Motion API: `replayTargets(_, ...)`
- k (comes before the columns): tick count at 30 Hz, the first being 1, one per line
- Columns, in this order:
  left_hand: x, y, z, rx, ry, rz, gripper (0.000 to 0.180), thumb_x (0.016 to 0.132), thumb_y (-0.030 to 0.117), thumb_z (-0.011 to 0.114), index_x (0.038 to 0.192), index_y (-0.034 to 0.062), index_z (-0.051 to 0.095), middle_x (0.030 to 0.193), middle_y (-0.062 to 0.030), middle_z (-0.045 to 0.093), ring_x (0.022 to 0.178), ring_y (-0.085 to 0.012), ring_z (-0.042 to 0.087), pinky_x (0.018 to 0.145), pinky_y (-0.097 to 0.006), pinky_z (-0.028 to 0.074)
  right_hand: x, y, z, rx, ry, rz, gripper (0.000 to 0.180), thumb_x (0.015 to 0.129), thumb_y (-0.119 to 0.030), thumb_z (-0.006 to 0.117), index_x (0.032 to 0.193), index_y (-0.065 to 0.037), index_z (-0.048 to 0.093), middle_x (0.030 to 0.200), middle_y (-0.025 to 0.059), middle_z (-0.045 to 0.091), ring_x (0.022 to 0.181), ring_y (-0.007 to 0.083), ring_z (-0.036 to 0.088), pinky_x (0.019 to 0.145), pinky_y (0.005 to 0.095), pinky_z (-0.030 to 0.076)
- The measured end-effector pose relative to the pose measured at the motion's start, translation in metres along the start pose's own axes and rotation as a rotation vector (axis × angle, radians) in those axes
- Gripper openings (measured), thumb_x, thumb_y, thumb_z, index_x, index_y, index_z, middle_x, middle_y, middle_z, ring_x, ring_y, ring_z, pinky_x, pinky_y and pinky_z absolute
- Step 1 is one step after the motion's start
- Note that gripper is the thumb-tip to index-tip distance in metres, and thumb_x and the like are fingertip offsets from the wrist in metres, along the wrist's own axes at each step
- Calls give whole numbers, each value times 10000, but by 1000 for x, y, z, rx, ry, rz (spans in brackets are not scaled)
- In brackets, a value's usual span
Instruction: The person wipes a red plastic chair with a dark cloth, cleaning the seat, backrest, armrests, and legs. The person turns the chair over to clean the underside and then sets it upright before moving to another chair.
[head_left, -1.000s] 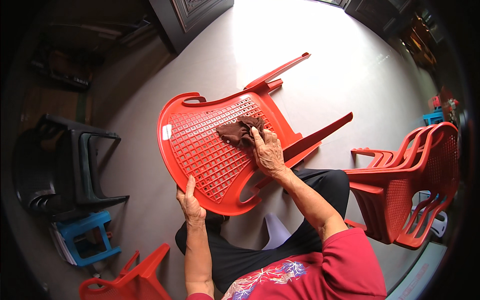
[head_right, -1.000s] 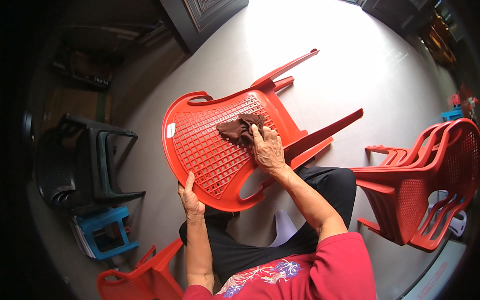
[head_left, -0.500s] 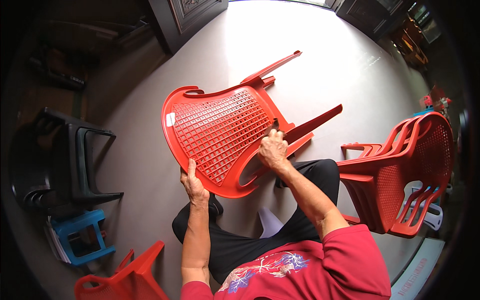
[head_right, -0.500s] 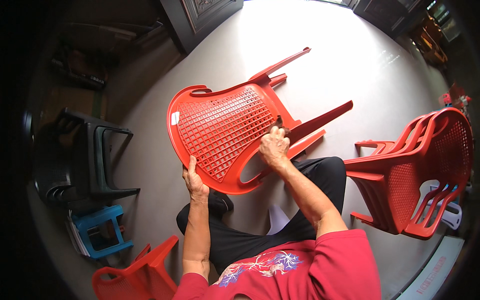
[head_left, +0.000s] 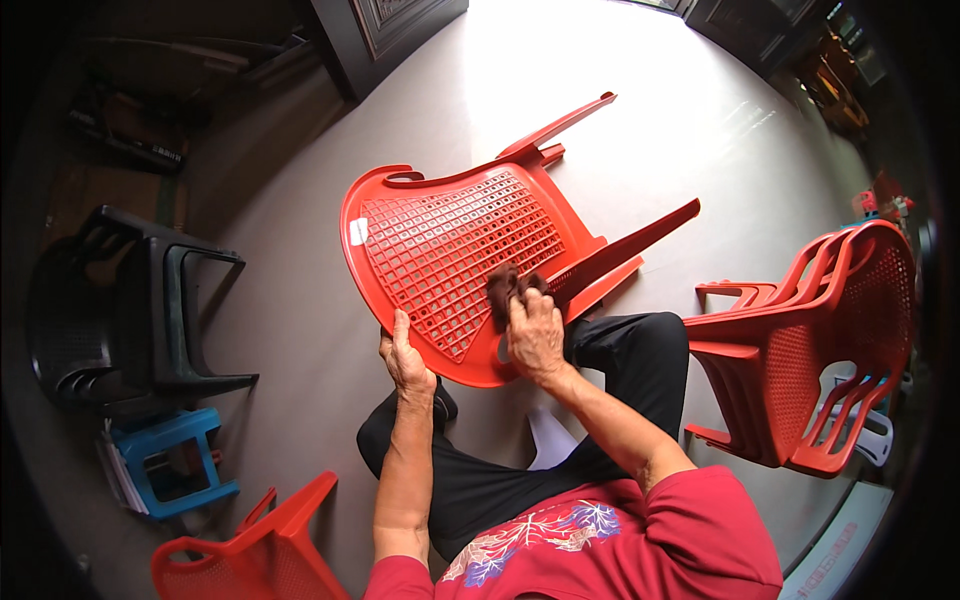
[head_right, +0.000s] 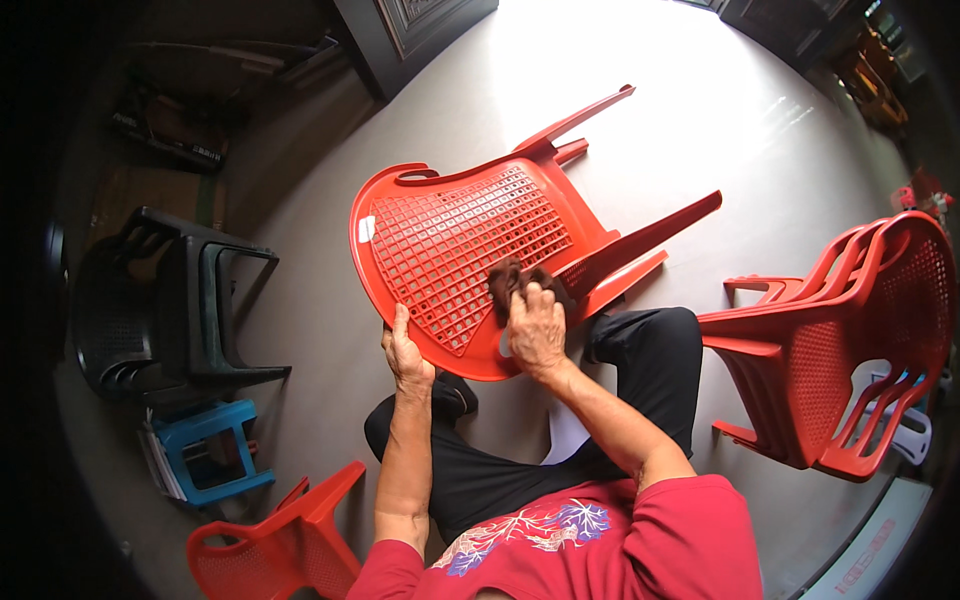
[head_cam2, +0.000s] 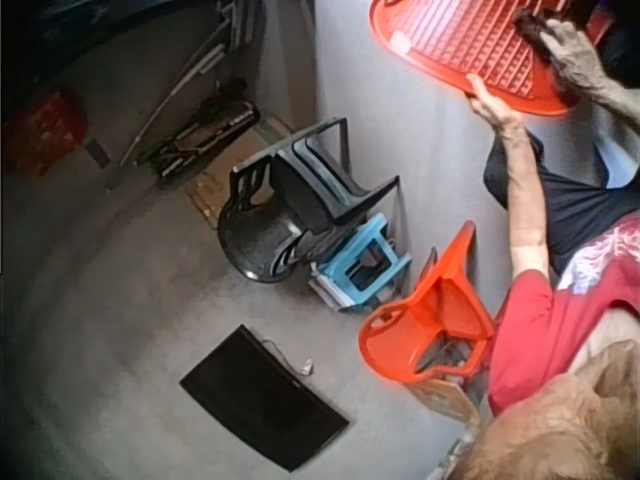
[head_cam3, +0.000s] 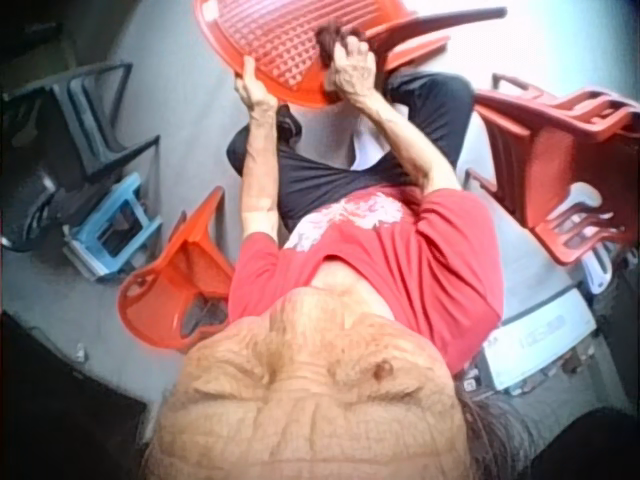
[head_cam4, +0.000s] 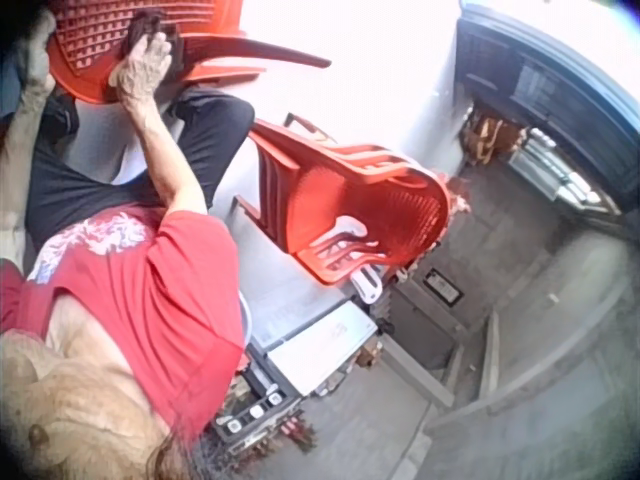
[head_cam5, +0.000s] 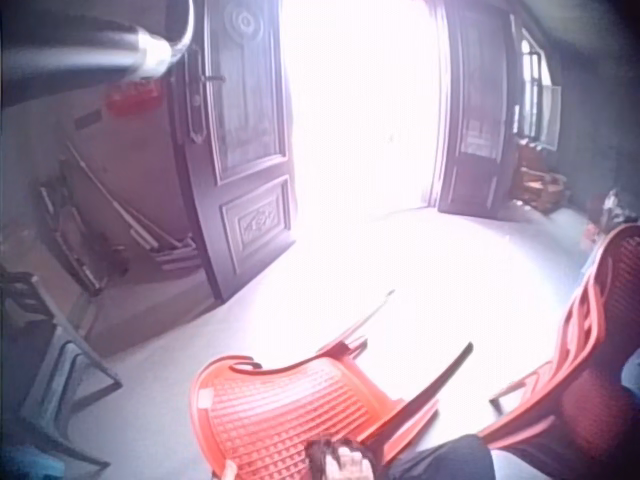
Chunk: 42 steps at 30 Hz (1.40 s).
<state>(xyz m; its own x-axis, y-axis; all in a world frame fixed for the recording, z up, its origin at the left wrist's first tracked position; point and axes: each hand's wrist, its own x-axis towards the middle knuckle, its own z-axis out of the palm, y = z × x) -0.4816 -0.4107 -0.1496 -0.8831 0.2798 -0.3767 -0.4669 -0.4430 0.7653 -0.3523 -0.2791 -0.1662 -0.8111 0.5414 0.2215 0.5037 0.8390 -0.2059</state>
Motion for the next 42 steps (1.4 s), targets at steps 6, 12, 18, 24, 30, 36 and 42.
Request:
replayTargets(6,0,-2,12,-58,-5,13,399,952,195,500,1301,9,442,1256,-89,540,1114,-220,546,954,-359,469,73,67,42,214,243,526,352,845,-196,579,1159,-39,572,1166,194,446,1053,369,446,895,446,398)
replayTargets(12,5,0,11,-79,23,-21,408,958,237,485,1295,9,452,1244,-101,541,1096,-207,551,939,-345,471,57,-23,28,426,246,102,459,737,-39,611,1192,-2,560,1196,175,448,1029,358,419,903,427,386)
replayTargets(18,8,-8,-3,-40,18,-96,411,966,272,479,1291,21,457,1237,-94,536,1115,-214,526,961,-339,436,33,-69,-1,499,202,-466,352,725,-130,616,1066,-46,635,1123,97,469,938,251,492,761,356,452)
replayTargets(24,-5,6,17,11,43,-36,413,965,232,488,1289,-20,449,1222,-99,548,1065,-191,556,930,-326,458,121,-16,19,353,272,-346,377,764,-57,591,1129,-146,620,974,67,536,889,247,528,741,362,477)
replayTargets(30,-2,-2,10,60,41,-21,465,941,244,541,1329,21,414,1286,-76,513,1128,-201,529,968,-355,450,205,26,58,153,108,122,202,841,-207,587,1025,-185,668,963,101,574,949,285,528,796,426,464)
replayTargets(36,2,0,11,52,69,-54,480,949,327,522,1313,27,433,1243,-67,537,1090,-187,548,938,-347,469,185,-39,47,221,52,-164,280,796,-129,612,1056,-214,671,961,80,564,894,278,541,749,386,476)
replayTargets(42,1,3,14,38,92,-124,692,948,572,339,1387,37,348,1373,-90,424,1234,-203,435,1045,-334,354,98,-94,-2,488,78,-437,255,774,-159,579,1016,-135,656,995,54,529,876,245,517,697,369,452)
